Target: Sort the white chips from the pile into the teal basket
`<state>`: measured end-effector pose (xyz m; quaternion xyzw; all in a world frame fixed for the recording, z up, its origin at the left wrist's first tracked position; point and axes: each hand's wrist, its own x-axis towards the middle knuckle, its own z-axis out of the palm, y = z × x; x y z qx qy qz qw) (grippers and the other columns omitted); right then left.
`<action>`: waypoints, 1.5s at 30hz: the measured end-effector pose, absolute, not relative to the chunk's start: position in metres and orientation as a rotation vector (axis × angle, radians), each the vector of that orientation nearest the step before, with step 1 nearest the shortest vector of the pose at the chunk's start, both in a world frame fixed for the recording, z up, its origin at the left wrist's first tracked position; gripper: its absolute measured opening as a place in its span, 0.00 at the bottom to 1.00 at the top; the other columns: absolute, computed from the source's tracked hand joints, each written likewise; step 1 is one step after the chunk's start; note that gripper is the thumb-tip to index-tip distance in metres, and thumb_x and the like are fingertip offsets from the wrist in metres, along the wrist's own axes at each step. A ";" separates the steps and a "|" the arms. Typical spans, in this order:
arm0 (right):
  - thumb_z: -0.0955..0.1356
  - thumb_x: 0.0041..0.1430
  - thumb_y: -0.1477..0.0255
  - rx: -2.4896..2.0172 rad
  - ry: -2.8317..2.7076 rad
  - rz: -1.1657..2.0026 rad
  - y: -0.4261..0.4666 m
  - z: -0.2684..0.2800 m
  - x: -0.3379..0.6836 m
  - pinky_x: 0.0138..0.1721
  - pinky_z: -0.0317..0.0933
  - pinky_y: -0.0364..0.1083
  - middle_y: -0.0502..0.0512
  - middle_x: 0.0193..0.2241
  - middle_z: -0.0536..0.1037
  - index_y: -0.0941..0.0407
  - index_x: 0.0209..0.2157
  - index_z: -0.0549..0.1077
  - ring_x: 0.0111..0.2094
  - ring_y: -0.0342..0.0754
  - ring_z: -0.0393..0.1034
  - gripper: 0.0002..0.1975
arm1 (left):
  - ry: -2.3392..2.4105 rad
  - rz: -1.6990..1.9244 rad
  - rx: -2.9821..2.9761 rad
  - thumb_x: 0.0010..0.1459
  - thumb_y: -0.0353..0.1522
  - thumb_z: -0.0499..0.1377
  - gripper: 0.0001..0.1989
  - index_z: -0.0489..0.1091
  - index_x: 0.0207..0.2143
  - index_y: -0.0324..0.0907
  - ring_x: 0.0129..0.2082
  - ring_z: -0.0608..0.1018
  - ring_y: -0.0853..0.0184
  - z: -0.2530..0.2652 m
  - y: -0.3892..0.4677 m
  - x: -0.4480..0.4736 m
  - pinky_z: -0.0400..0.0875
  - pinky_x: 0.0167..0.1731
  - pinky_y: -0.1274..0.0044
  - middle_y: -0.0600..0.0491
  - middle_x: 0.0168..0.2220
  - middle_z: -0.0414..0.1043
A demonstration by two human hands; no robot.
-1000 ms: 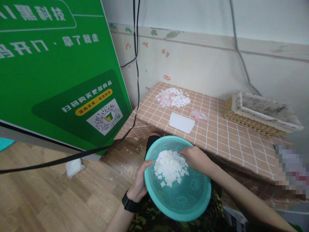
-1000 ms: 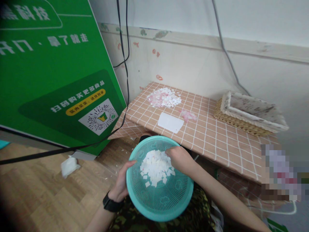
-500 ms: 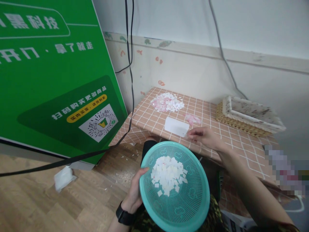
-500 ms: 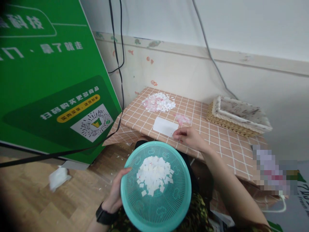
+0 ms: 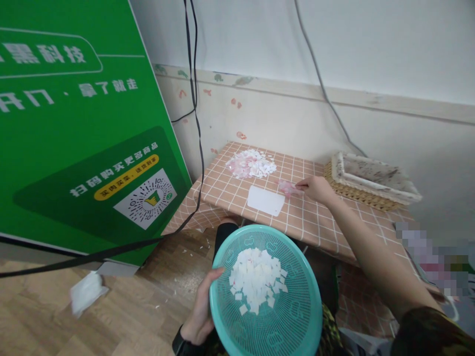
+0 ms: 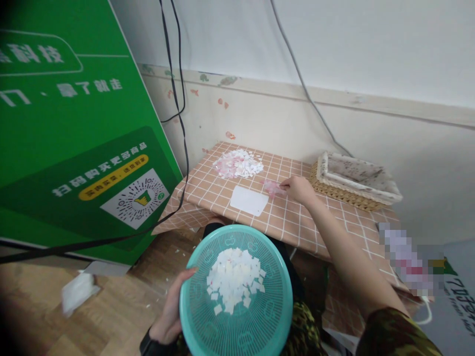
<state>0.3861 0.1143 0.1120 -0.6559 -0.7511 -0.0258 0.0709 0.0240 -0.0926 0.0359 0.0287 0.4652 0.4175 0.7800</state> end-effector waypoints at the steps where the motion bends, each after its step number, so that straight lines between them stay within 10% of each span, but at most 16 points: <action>1: 0.64 0.52 0.69 -1.996 -2.246 -0.101 0.114 0.112 0.385 0.34 0.60 0.43 0.57 0.30 0.80 0.55 0.34 0.79 0.32 0.49 0.72 0.13 | 1.003 0.899 0.058 0.48 0.34 0.61 0.09 0.74 0.27 0.34 0.21 0.76 0.65 0.036 -0.092 0.024 0.71 0.27 0.74 0.48 0.23 0.78; 12: 0.60 0.57 0.73 -1.821 -2.172 -0.372 0.062 0.145 0.333 0.35 0.59 0.46 0.59 0.35 0.78 0.57 0.34 0.77 0.37 0.52 0.70 0.14 | 0.937 0.914 0.074 0.49 0.34 0.60 0.11 0.75 0.27 0.33 0.23 0.76 0.64 0.041 -0.091 0.025 0.69 0.29 0.74 0.48 0.24 0.78; 18: 0.60 0.60 0.75 -1.249 -2.863 0.329 -0.010 0.121 0.265 0.32 0.58 0.42 0.53 0.28 0.77 0.56 0.29 0.74 0.30 0.44 0.70 0.13 | 0.938 0.925 0.063 0.47 0.34 0.61 0.10 0.75 0.27 0.33 0.22 0.75 0.66 0.039 -0.090 0.026 0.68 0.28 0.74 0.48 0.24 0.77; 45: 0.59 0.60 0.79 -1.280 -2.973 0.051 -0.012 0.091 0.239 0.26 0.53 0.44 0.54 0.27 0.73 0.59 0.34 0.67 0.26 0.45 0.67 0.07 | 0.837 0.941 0.088 0.47 0.33 0.60 0.11 0.76 0.28 0.32 0.24 0.76 0.64 0.044 -0.088 0.021 0.70 0.30 0.73 0.47 0.25 0.78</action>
